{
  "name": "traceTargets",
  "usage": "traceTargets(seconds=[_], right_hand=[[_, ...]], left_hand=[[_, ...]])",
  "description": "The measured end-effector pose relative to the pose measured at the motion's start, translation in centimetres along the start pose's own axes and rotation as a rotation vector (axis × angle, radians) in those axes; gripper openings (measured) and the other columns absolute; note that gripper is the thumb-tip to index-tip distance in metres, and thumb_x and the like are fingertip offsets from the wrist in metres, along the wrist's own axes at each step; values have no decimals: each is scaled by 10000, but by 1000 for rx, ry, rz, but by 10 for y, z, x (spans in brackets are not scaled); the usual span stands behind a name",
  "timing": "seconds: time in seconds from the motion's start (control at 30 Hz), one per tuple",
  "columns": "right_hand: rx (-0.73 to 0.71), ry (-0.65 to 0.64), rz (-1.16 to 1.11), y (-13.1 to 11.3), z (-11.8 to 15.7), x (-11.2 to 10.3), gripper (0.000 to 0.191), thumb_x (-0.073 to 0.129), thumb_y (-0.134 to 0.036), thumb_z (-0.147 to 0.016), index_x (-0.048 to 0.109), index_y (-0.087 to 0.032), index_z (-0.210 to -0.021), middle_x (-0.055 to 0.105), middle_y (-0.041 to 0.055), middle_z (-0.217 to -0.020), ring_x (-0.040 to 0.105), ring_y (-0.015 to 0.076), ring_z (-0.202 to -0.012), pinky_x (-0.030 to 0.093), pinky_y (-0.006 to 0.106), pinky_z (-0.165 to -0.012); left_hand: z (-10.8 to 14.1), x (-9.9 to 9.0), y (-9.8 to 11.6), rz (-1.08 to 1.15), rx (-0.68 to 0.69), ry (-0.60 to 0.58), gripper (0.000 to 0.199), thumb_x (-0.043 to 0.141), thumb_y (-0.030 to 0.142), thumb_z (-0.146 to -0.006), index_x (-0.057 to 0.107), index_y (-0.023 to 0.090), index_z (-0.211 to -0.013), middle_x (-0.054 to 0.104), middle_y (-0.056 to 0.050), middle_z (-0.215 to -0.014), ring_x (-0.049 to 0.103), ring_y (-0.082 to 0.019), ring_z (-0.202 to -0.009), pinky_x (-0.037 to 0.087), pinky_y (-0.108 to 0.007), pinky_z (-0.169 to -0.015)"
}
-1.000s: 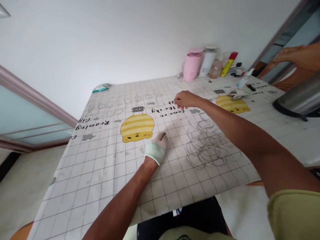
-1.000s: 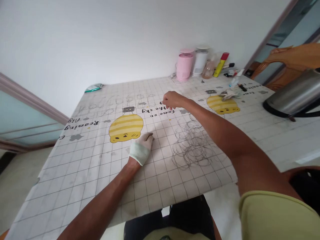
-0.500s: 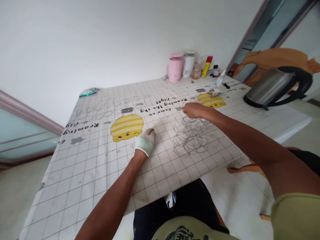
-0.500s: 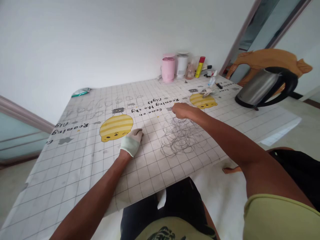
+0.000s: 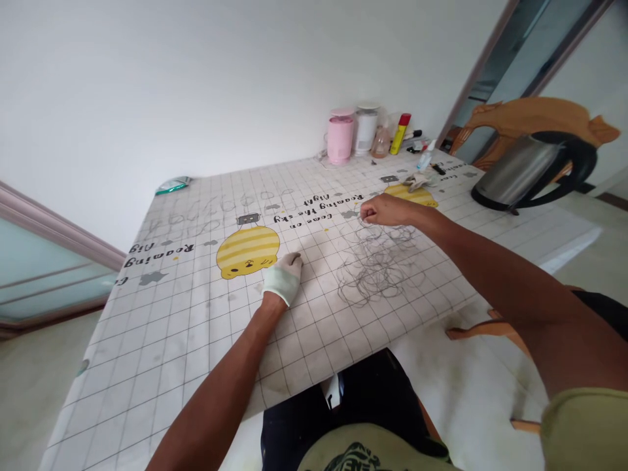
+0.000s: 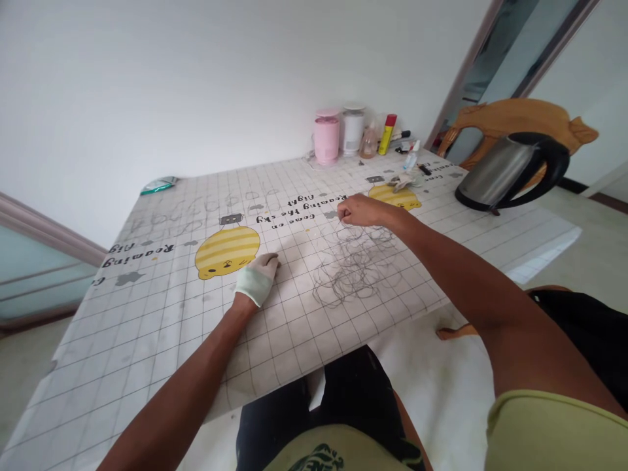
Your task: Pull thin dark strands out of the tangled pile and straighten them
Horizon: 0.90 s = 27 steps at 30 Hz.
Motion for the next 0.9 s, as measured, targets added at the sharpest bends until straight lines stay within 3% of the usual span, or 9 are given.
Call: traceTargets(seconds=[0.1,0.23,0.4,0.57,0.67,0.77,0.9], right_hand=[[39,54,-13,-2,8,-22,98,662,-178,-875,750,-196,-913,748,30,-859,626,168,-761,399,274,-689],[66,70,-1,3,17,-32,123,640,-176,-892,758,-196,-919,747,19,-854,615,167,-758,396,276,-702],[130,71,37,57,23,-35,144,645,-178,-875,777,-191,-934,771,27,-904,653,185,-800,426,278,-730],[214,-80,238,111,13,-21,157,668,-126,-830,794,-185,-903,789,71,-966,688,227,-887,444,290,-752],[237,-32,349,111,-9,-14,174,631,-165,-882,793,-164,-945,779,120,-994,685,255,-929,443,315,-773],[235,2,377,97,-41,0,262,613,-220,-933,772,-142,-1126,749,173,-1141,678,282,-1012,456,329,-806],[215,35,385,82,-78,16,396,629,-146,-899,709,-121,-1287,657,239,-1324,624,330,-1171,464,365,-905]], left_hand=[[-1,-1,0,-3,-5,14,342,500,372,-1005,758,283,-1212,791,-47,-1127,683,-256,-1098,479,-390,-1019],[-1,-2,1,1,-3,21,341,516,361,-985,769,285,-1200,796,-51,-1112,696,-267,-1094,486,-400,-1018],[-1,-3,2,-1,5,19,335,525,363,-978,776,297,-1191,796,-51,-1126,698,-277,-1102,493,-406,-1010],[-1,-2,0,3,-3,8,330,531,364,-974,778,304,-1185,795,-49,-1144,695,-288,-1112,505,-417,-997],[-3,-1,-2,16,-12,13,323,542,360,-971,779,296,-1182,798,-51,-1136,696,-294,-1107,510,-430,-998],[-6,0,-5,33,-10,13,331,541,362,-969,778,292,-1188,798,-52,-1138,701,-292,-1116,518,-430,-1006],[-9,3,-9,45,1,-1,347,534,359,-966,771,288,-1210,796,-49,-1160,705,-285,-1140,520,-416,-1030]])
Point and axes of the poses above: each hand's wrist, its own z-axis away from the middle knuckle, its own x-axis out of the palm, y = z × x, the point moved 7 cm from there along -z, towards the middle knuckle
